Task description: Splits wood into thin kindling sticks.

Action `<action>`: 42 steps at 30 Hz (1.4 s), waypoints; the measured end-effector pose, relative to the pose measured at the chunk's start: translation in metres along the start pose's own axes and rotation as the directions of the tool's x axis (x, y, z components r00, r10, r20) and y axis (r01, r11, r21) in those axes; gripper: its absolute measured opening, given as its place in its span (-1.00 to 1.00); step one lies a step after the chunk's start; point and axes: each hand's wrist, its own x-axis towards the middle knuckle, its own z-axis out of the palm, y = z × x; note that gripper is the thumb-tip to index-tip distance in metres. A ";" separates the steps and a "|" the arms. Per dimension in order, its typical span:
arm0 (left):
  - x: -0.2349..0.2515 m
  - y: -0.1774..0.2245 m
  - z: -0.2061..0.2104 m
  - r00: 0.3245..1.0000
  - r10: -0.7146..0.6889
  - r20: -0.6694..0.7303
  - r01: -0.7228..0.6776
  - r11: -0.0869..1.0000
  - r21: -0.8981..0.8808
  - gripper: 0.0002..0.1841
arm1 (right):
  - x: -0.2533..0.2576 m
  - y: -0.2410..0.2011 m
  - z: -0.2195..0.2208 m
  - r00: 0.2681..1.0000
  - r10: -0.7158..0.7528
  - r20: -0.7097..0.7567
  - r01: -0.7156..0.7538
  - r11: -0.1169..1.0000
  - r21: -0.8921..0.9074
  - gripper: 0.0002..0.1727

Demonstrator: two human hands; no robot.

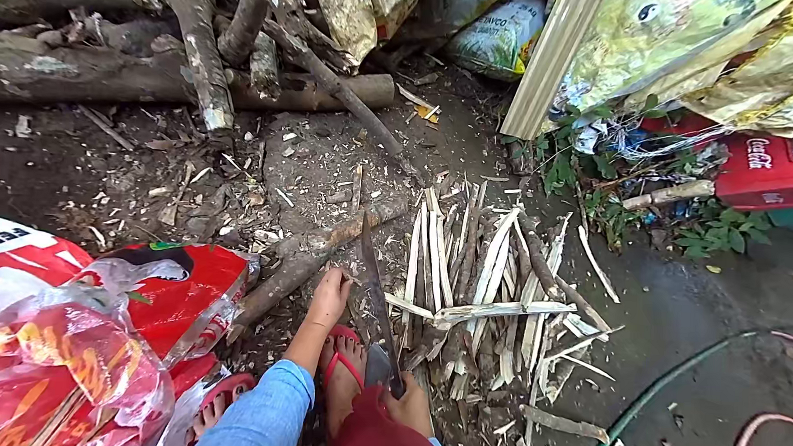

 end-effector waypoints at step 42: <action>0.063 0.047 0.072 0.761 -0.265 0.592 0.003 0.914 0.406 -0.36 | 0.017 0.043 0.001 0.963 0.263 -0.051 -0.179 0.773 0.609 -0.63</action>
